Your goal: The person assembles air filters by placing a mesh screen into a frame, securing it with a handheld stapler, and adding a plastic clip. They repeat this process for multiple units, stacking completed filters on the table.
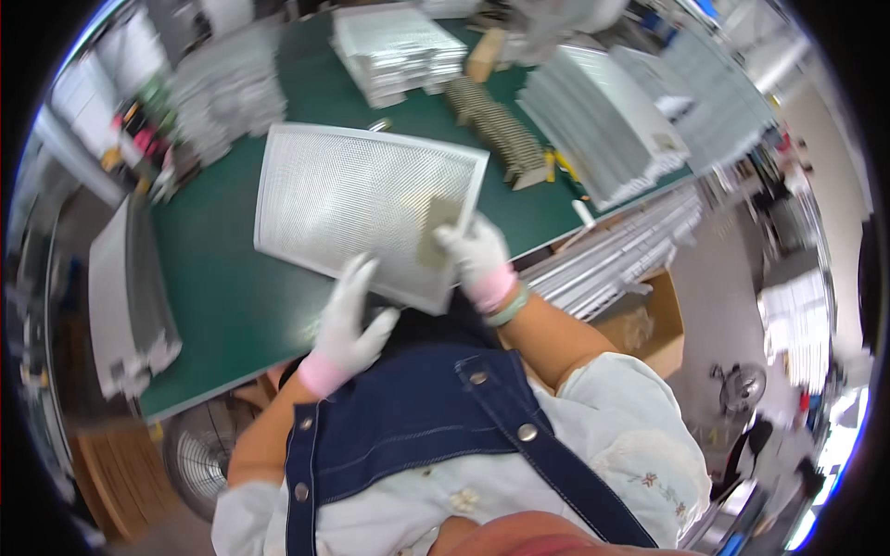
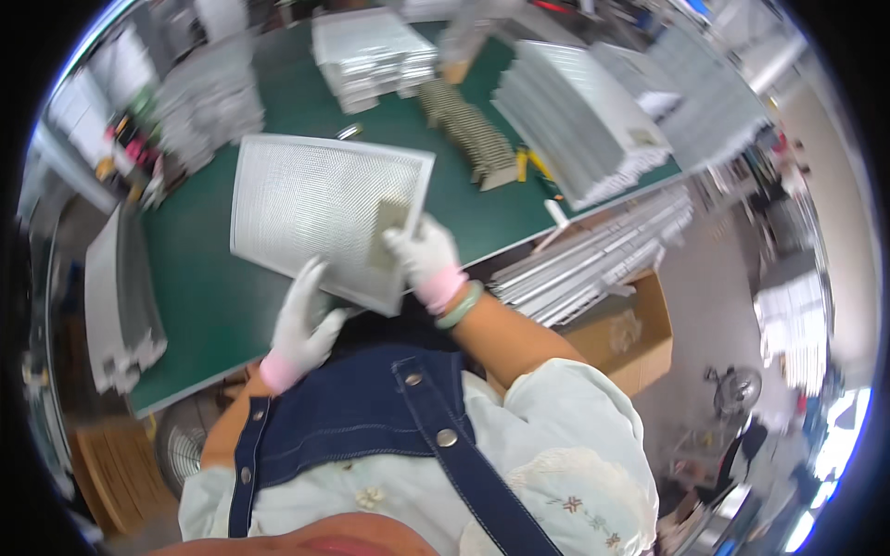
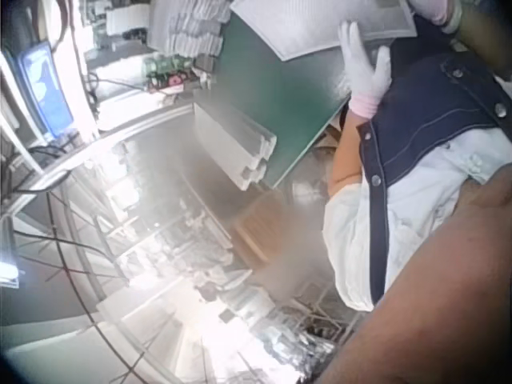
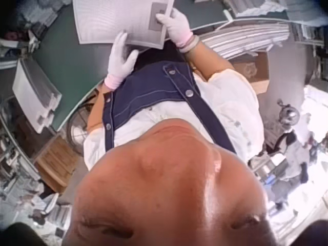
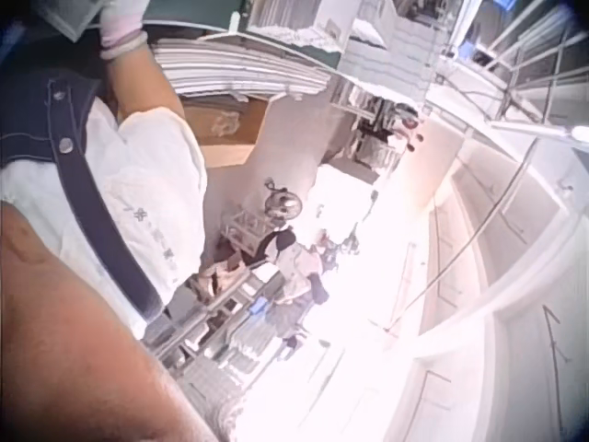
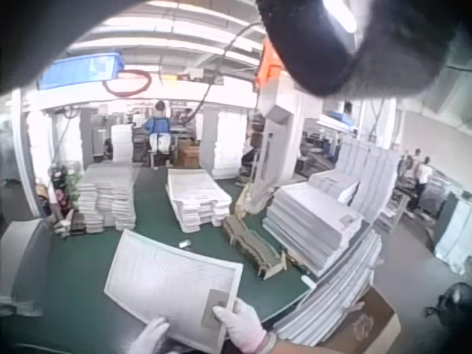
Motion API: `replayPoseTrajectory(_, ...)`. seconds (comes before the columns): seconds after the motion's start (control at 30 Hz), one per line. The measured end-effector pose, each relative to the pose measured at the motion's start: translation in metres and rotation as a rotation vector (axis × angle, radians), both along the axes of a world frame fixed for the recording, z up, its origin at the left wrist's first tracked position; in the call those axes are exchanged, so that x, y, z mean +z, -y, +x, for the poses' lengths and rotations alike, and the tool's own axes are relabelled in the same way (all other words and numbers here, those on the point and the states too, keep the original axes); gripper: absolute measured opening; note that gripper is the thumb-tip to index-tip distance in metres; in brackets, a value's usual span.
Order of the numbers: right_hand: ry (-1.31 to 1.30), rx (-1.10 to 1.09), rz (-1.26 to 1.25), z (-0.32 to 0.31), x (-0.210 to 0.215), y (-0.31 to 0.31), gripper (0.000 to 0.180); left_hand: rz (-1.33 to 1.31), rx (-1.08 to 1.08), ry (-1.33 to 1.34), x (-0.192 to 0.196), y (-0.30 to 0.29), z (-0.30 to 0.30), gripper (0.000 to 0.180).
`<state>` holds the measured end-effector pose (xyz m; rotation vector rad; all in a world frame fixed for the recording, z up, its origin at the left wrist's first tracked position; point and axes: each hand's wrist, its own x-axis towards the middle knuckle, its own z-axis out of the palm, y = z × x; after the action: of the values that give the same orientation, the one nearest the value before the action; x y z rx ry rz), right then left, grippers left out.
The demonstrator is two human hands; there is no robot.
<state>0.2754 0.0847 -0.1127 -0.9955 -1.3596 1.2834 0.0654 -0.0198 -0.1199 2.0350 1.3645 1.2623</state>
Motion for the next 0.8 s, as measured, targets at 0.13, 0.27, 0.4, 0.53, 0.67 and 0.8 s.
replayPoseTrajectory(0.13, -0.04, -0.44, 0.024, 0.183, 0.071, -0.041, 0.024, 0.118, 0.275, -0.312, -0.027, 0.017, -0.053, 0.053)
replayPoseTrajectory(0.27, -0.268, -0.805, 0.081, 0.314, 0.116, -0.09, 0.036, 0.01, 0.505, -0.477, -0.061, 0.024, -0.078, 0.049)
replayPoseTrajectory(0.4, 1.504, -0.992, 0.342, 0.386, 0.133, -0.163, 0.044, -0.072, 0.406, -0.577, -0.056, 0.012, -0.067, 0.048)
replayPoseTrajectory(0.53, 1.562, -0.874, 0.161, 0.382, 0.126, -0.224, 0.045, -0.094, 0.458, -0.608, -0.056, 0.024, -0.07, 0.047)
replayPoseTrajectory(0.67, 0.865, -0.776, 0.172, 0.51, 0.056, -0.303, 0.046, -0.09, 0.423, -0.593, -0.053, 0.011, -0.068, 0.046)
replayPoseTrajectory(0.8, 0.935, -0.796, 0.315, 0.582, 0.076, -0.292, 0.05, -0.065, 0.379, -0.548, -0.075, -0.007, -0.07, 0.049)
